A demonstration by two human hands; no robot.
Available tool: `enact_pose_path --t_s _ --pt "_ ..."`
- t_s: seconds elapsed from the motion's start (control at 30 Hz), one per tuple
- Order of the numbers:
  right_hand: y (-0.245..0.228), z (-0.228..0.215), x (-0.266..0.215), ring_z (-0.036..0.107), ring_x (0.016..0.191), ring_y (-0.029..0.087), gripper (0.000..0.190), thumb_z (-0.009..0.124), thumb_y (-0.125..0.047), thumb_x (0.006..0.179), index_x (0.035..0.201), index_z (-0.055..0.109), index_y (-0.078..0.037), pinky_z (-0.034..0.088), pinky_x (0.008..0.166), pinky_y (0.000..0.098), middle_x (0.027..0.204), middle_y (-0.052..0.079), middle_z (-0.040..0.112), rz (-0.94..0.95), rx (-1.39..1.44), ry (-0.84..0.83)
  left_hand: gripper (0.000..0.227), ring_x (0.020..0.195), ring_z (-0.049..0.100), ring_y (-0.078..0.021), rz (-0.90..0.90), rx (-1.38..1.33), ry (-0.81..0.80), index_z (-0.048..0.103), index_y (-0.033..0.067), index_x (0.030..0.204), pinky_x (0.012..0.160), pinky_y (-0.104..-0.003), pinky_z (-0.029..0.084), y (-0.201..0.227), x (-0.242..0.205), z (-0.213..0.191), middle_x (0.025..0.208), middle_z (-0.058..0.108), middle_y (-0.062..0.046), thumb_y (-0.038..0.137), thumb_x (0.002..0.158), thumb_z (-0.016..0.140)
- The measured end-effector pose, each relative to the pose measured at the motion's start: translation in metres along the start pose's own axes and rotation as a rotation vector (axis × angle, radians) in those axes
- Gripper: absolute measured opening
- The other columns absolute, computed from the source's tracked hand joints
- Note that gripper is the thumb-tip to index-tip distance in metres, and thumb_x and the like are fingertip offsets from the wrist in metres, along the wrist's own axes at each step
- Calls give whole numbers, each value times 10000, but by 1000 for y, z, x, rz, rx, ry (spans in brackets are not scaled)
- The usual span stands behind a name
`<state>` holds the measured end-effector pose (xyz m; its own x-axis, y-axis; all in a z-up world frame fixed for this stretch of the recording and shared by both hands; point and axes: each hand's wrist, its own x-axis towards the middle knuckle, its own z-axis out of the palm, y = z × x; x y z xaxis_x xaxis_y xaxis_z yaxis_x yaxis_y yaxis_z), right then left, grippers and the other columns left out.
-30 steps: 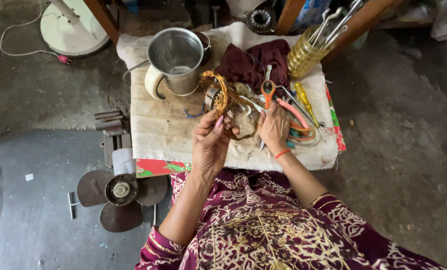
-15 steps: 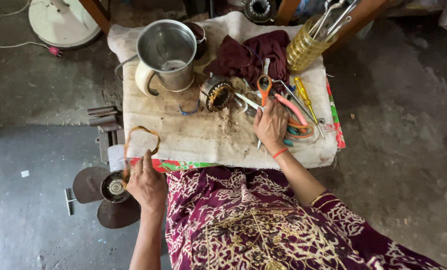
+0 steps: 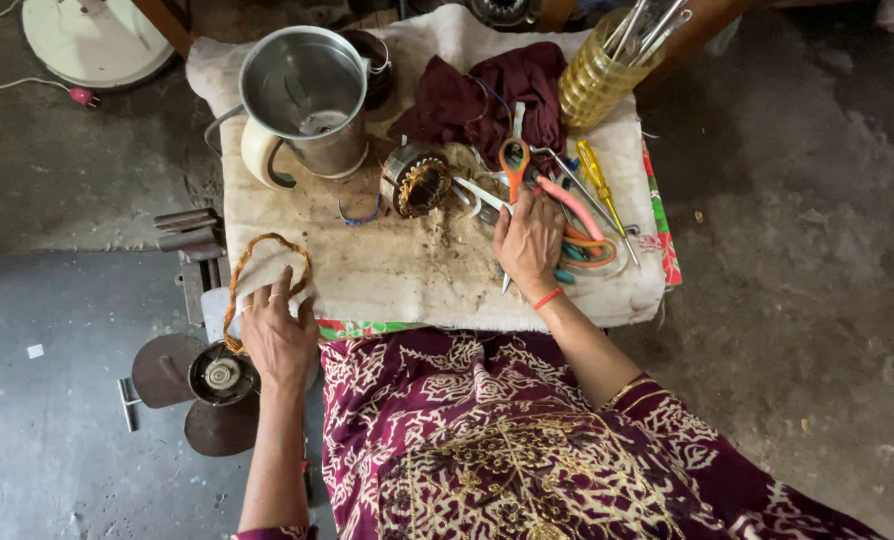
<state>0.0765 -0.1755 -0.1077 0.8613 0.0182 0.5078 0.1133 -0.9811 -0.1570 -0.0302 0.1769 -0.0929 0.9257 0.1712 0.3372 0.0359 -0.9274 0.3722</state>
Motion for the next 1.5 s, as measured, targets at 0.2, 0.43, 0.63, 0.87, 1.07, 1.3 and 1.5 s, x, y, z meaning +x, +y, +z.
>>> enact_pose_path --t_s 0.2,0.43,0.63,0.87,1.07,1.3,1.5 --pt "0 0 -1 589 1134 392 466 638 -250 962 1313 531 37 412 970 514 1139 257 642 -3 9 6 648 970 640 -418 -28 -84 -4 700 45 1318 827 -507 507 4 1 -18 1068 673 -224 311 755 880" --pt "1 1 -1 585 1098 394 463 636 -256 962 1305 538 39 407 943 514 1124 258 643 29 22 -7 778 1053 626 -438 10 -49 110 678 11 1335 912 -516 497 2 -2 -31 1195 656 -252 473 757 918" --pt "3 1 -2 587 1098 390 450 632 -259 961 1293 537 29 408 944 509 1122 251 646 35 31 -2 794 1182 554 -402 20 59 156 673 52 1401 997 -528 426 2 -2 -33 1233 635 -204 538 819 906" --pt "8 2 -5 588 1123 387 409 646 -217 974 1293 543 17 425 937 513 1134 233 651 23 195 78 705 1274 531 -406 90 -53 159 645 35 1389 1032 -516 456 32 -1 -2 1295 617 -249 473 881 861" --pt "41 -17 1 626 1112 370 293 655 -139 1001 1266 598 -29 512 954 444 1183 210 620 177 428 174 501 1305 533 -412 233 -341 77 517 15 1512 1090 -544 445 105 52 43 1358 608 -261 219 1069 632" --pt "74 -29 11 581 1060 414 501 809 -193 802 1213 596 -1 481 896 534 1120 232 627 156 191 -218 443 1078 591 -466 367 -295 -74 633 -37 1346 932 -529 472 145 162 61 1180 639 -323 280 1042 684" --pt "69 -34 20 630 922 441 412 811 -203 803 1145 672 -21 513 789 529 1019 247 664 20 138 -168 338 852 738 -310 113 -576 -285 805 85 958 818 -443 546 135 199 89 926 763 -180 395 826 785"
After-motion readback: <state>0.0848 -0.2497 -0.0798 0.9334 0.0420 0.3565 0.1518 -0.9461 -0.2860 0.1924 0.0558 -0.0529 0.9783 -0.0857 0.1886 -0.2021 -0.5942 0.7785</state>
